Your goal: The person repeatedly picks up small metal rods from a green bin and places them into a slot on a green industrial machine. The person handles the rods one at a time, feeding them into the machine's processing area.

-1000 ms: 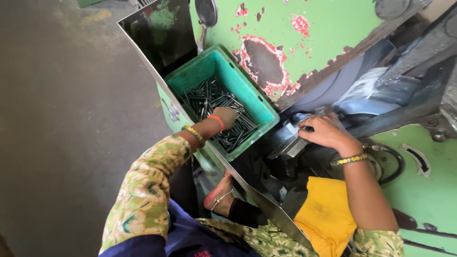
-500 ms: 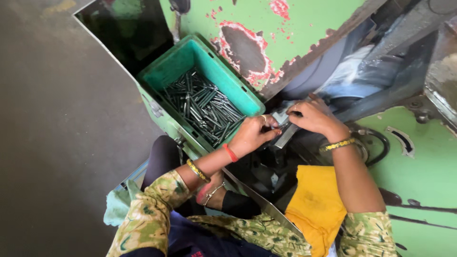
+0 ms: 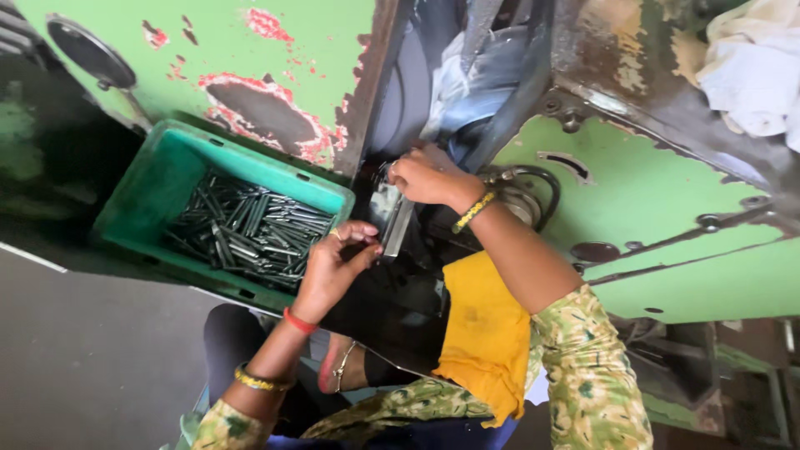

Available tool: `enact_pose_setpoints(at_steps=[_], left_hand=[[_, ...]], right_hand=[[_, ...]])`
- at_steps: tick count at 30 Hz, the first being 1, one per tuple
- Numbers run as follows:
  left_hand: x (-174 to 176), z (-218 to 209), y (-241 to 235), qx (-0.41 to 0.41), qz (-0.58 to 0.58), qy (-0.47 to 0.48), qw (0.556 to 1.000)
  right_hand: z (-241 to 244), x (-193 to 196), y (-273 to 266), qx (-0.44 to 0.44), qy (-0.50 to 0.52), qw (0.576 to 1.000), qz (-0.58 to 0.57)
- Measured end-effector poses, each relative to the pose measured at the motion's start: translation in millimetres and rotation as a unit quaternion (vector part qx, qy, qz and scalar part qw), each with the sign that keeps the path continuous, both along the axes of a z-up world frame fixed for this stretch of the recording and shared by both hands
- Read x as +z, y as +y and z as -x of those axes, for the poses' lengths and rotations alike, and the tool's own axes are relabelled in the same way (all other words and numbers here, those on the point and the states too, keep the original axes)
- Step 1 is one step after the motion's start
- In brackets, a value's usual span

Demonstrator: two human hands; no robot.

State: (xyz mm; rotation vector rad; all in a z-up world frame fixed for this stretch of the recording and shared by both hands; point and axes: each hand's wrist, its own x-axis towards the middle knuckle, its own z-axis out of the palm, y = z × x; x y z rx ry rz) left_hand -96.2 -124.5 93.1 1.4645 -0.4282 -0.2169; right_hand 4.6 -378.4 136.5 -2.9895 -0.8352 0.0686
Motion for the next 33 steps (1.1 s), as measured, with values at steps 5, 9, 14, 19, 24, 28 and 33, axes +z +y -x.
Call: enact_pose_setpoints(at_steps=[5,9,14,19,24,28,33], left_hand=[[-6.2,8.0,-8.5,0.134,-0.014,-0.168,0.977],[-10.1,13.8,-14.7,0.152,-0.029,-0.139,0.978],[-5.8,26.3,-16.3,0.114,-0.006,-0.055,0.992],[-2.6,21.9,-16.8,0.091,0.040,-0.114,0.988],[-35.0,-18.2,9.9,0.193,-0.210,-0.219,0.933],[-79.9,-91.2,47.8,0.194,-0.497,-0.186,0.825],[-146.5,-169.6,77.4,0.193,-0.680,-0.104,0.700]], right_hand=[[1.0,14.6,9.4,0.016,0.039,0.998,-0.041],[13.8,43.3,17.2,-0.005,0.105,0.993,-0.056],[37.3,51.2,52.0,0.041,0.207,0.971,0.110],[38.3,45.4,58.8,0.054,0.147,0.974,0.166],[29.2,43.0,41.7,0.000,0.128,0.977,0.171],[25.3,41.1,32.5,0.003,0.114,0.982,0.150],[22.7,37.6,28.2,-0.005,0.127,0.983,0.129]])
